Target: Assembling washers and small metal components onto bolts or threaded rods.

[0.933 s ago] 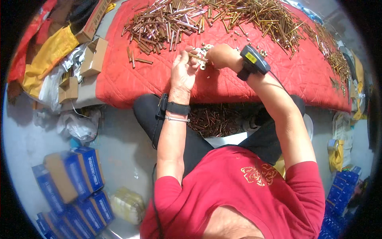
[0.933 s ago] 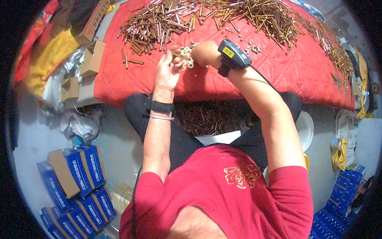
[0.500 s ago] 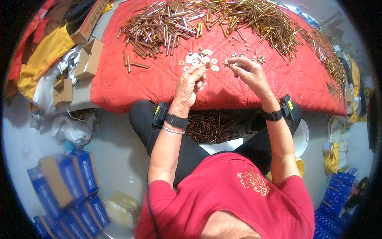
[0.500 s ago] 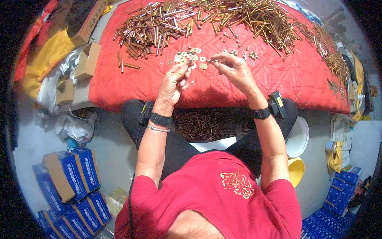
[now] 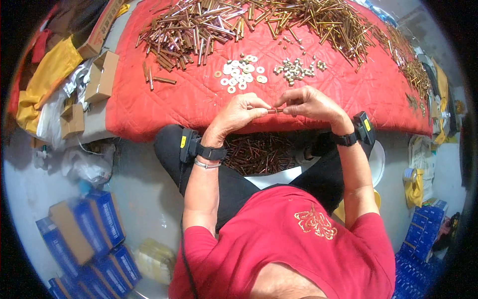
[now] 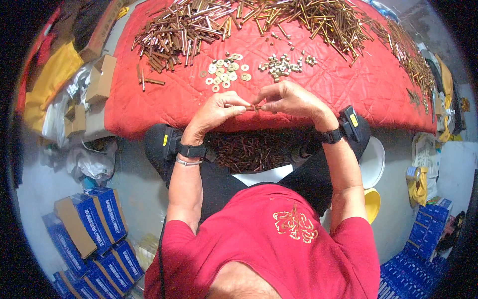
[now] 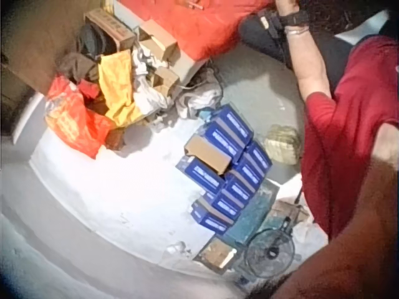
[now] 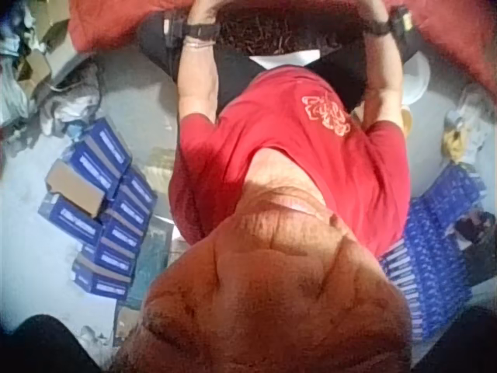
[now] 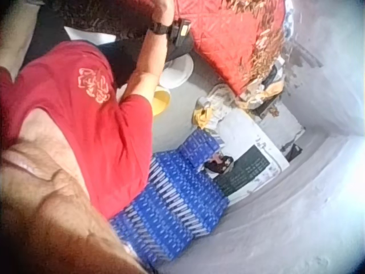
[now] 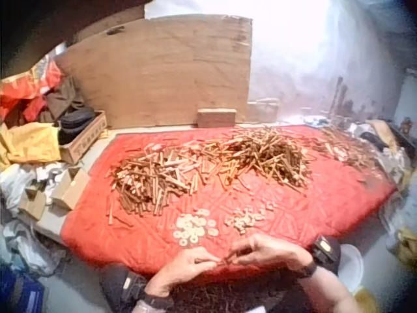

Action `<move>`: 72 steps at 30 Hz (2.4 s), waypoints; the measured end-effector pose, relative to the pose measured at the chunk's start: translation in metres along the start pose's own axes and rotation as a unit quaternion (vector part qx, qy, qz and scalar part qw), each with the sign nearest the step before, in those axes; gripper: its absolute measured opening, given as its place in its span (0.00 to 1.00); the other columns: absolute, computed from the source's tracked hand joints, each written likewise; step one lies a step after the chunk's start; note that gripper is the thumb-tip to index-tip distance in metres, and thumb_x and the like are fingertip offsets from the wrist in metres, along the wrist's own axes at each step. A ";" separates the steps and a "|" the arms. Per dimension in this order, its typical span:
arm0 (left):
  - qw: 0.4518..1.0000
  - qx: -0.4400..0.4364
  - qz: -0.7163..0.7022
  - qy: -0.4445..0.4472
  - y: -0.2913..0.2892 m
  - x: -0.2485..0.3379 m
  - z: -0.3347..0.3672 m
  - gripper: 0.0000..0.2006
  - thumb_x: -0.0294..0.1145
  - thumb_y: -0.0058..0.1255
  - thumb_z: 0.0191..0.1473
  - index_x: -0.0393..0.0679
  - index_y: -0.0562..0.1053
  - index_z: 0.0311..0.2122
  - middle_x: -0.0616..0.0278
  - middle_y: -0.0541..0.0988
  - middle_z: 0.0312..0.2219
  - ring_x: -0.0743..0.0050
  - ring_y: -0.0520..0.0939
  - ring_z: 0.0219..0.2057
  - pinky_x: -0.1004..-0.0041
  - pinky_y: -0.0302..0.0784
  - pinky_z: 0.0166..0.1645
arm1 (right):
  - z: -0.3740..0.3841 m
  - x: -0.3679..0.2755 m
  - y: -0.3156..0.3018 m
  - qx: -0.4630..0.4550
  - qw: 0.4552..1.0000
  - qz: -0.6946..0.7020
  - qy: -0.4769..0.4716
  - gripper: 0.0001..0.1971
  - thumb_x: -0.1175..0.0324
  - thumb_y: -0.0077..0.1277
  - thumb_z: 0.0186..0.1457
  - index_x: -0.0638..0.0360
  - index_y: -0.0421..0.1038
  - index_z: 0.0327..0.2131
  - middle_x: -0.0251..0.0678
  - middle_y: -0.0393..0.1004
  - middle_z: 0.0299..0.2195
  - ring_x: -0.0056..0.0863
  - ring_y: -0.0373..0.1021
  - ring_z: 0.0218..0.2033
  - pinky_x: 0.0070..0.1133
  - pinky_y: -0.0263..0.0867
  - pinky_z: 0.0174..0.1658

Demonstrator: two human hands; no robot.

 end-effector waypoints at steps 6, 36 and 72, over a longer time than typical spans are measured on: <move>0.971 0.032 -0.225 -0.079 0.009 0.011 0.004 0.12 0.27 0.52 0.51 0.37 0.73 0.41 0.65 0.77 0.27 0.80 0.77 0.28 0.80 0.74 0.33 | -0.015 0.027 0.017 0.130 0.955 0.257 0.064 0.09 0.69 0.52 0.52 0.58 0.72 0.39 0.22 0.69 0.23 0.10 0.62 0.23 0.12 0.58 0.27; 0.875 0.250 -0.413 -0.047 0.012 -0.011 0.010 0.08 0.33 0.48 0.55 0.40 0.73 0.37 0.70 0.71 0.17 0.93 0.60 0.10 0.89 0.52 0.12 | 0.072 0.046 -0.007 0.378 0.898 -0.217 -0.057 0.07 0.72 0.54 0.45 0.56 0.69 0.31 0.31 0.69 0.28 0.26 0.66 0.30 0.25 0.63 0.33; 0.947 0.119 -0.288 -0.075 0.022 0.013 0.003 0.13 0.40 0.50 0.54 0.41 0.75 0.28 0.77 0.65 0.13 0.94 0.55 0.09 0.88 0.46 0.13 | 0.011 -0.009 0.021 0.261 0.947 0.159 -0.099 0.03 0.77 0.48 0.52 0.63 0.70 0.32 0.29 0.68 0.26 0.15 0.66 0.27 0.15 0.64 0.31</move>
Point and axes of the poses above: each hand's wrist, its own z-axis towards the middle knuckle, its own y-axis out of the palm, x = y × z, the point moved 1 cm from there along z, towards the middle knuckle
